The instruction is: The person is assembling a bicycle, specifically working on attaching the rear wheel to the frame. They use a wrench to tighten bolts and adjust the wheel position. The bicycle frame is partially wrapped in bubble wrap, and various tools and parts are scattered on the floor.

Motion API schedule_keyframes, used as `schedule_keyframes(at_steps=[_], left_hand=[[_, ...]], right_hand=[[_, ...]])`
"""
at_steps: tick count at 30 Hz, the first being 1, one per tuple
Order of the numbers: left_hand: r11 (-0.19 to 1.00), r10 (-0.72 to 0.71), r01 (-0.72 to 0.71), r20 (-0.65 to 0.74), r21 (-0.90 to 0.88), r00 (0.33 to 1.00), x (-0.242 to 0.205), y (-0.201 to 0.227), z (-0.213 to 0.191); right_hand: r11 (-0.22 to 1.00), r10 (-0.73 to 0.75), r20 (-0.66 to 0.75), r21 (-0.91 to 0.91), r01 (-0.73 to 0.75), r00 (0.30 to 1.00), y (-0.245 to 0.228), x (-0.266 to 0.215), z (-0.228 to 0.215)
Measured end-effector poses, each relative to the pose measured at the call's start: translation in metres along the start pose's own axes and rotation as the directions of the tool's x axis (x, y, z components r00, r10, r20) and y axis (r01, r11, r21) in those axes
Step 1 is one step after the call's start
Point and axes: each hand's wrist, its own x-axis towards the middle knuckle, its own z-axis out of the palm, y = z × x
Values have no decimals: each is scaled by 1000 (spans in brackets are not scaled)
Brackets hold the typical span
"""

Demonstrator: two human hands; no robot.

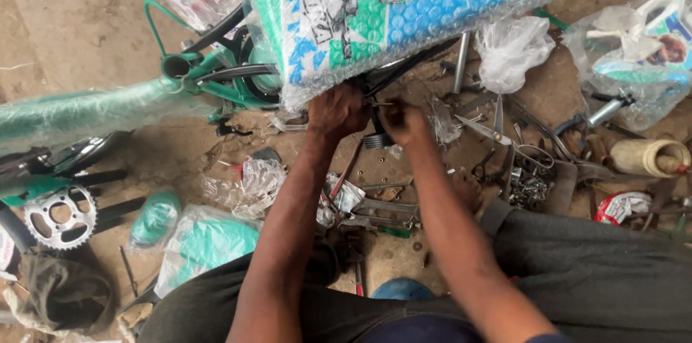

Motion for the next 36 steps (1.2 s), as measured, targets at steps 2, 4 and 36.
schedule_keyframes(at_steps=[2, 4, 36], left_hand=[[995, 94, -87, -165, 48, 982, 16, -16, 9], [987, 153, -131, -290, 94, 945, 2, -22, 16], [996, 82, -73, -205, 48, 975, 15, 15, -34]], right_hand=[[997, 37, -7, 69, -36, 999, 0, 11, 8], [919, -384, -32, -105, 379, 923, 18, -8, 4], [684, -628, 97, -405, 607, 773, 18, -52, 33]])
